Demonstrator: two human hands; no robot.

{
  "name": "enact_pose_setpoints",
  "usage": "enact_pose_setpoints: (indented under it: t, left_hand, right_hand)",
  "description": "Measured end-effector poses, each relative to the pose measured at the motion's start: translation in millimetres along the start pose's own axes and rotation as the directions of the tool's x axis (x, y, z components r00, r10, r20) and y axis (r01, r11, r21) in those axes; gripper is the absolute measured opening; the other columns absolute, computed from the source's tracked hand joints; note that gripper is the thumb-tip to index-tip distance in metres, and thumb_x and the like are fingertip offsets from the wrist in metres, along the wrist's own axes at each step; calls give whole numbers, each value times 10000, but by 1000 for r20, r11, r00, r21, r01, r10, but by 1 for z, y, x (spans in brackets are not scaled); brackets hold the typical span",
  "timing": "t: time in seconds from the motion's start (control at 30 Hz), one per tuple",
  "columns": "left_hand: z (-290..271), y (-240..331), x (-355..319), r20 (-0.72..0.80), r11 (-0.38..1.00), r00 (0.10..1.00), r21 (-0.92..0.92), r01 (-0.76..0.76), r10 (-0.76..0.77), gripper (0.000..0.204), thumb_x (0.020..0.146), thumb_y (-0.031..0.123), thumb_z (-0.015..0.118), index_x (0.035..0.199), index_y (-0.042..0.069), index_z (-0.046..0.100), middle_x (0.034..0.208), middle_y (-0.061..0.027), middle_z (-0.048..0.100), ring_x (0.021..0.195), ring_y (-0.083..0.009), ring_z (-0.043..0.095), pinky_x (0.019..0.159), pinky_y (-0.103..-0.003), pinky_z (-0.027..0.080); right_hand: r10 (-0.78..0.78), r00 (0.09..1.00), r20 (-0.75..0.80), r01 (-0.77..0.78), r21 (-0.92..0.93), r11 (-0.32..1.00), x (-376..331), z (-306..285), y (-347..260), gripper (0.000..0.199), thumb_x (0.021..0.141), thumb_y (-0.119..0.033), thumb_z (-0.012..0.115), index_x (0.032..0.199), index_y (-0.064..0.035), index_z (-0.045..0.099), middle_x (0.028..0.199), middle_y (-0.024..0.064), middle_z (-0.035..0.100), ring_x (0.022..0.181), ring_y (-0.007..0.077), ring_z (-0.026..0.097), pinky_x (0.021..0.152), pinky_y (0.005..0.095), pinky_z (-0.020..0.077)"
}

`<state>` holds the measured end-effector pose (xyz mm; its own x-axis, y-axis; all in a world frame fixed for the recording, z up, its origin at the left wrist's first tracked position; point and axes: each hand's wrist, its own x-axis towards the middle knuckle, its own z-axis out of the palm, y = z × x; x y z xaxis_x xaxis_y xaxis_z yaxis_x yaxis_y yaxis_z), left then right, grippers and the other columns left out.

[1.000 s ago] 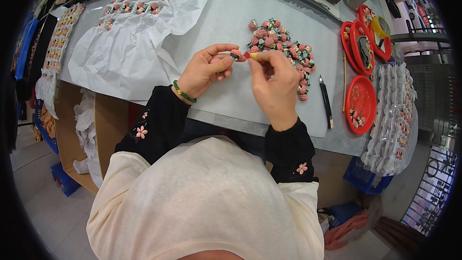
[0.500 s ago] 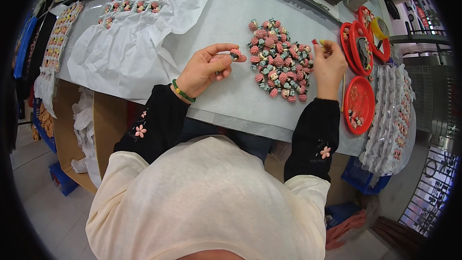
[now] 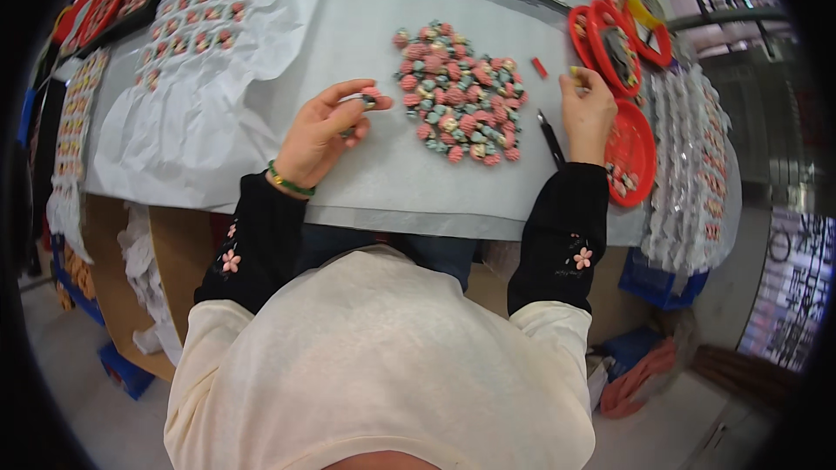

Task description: The person picks up small craft components from the work surface and assembles miniature figures by connecting the pieces together by hand.

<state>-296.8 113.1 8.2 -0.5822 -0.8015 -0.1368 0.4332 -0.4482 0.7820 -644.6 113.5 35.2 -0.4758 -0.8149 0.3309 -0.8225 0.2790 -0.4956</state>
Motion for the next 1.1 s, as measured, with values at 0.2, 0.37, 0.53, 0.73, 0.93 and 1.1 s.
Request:
enact_pose_setpoints:
  t: [0.2, 0.37, 0.53, 0.73, 0.93, 1.1]
  left_hand:
    - [-2, -4, 4, -5, 999, 999, 17, -35, 35, 329, 878, 111, 511, 1192, 23, 460, 1078, -101, 567, 705, -62, 460, 614, -178, 378]
    - [-6, -5, -1, -78, 1000, 997, 13, -11, 12, 360, 863, 74, 530, 1210, 20, 449, 1038, -58, 567, 726, -59, 467, 650, -190, 393]
    - [1, -4, 2, -91, 1000, 995, 3, -30, 30, 353, 810, 68, 611, 1146, 8, 521, 867, -8, 561, 685, -52, 477, 618, -185, 405]
    - [-5, -5, 0, -38, 999, 999, 36, -21, 22, 360, 850, 80, 564, 1192, 15, 472, 1023, -58, 579, 743, -60, 482, 645, -187, 407]
    - [-5, -4, 0, -21, 1000, 1000, 17, -14, 14, 356, 853, 79, 560, 1190, 11, 472, 1017, -71, 589, 729, -66, 478, 638, -185, 408]
    - [-5, -4, 1, -25, 999, 999, 29, -27, 27, 352, 851, 74, 559, 1185, 6, 473, 1017, -74, 590, 710, -69, 475, 622, -182, 408]
  right_hand:
    - [56, 998, 13, -55, -65, 996, -14, -14, 11, 288, 715, -172, 676, 959, -28, 624, 826, 108, 650, 709, 164, 626, 673, 282, 484]
    - [18, 986, 167, -20, 11, 1000, -47, -31, -5, 328, 713, -164, 695, 978, 6, 604, 821, 105, 639, 713, 150, 618, 652, 266, 473]
    - [39, 988, 148, -36, -19, 999, -63, -40, 1, 301, 738, -145, 684, 983, 9, 601, 836, 83, 631, 725, 135, 603, 652, 256, 469]
    - [77, 980, 184, -79, 3, 997, -68, -32, 3, 282, 750, -131, 672, 984, 11, 603, 852, 73, 630, 729, 123, 592, 660, 251, 467]
    - [47, 987, 155, -55, 53, 997, -68, -27, -7, 260, 762, -128, 664, 974, 13, 610, 819, 69, 632, 717, 112, 586, 662, 239, 465]
    - [-19, 989, 144, 1, 128, 992, -50, -14, -15, 260, 770, -148, 655, 970, 12, 615, 814, 70, 641, 719, 117, 593, 662, 249, 469]
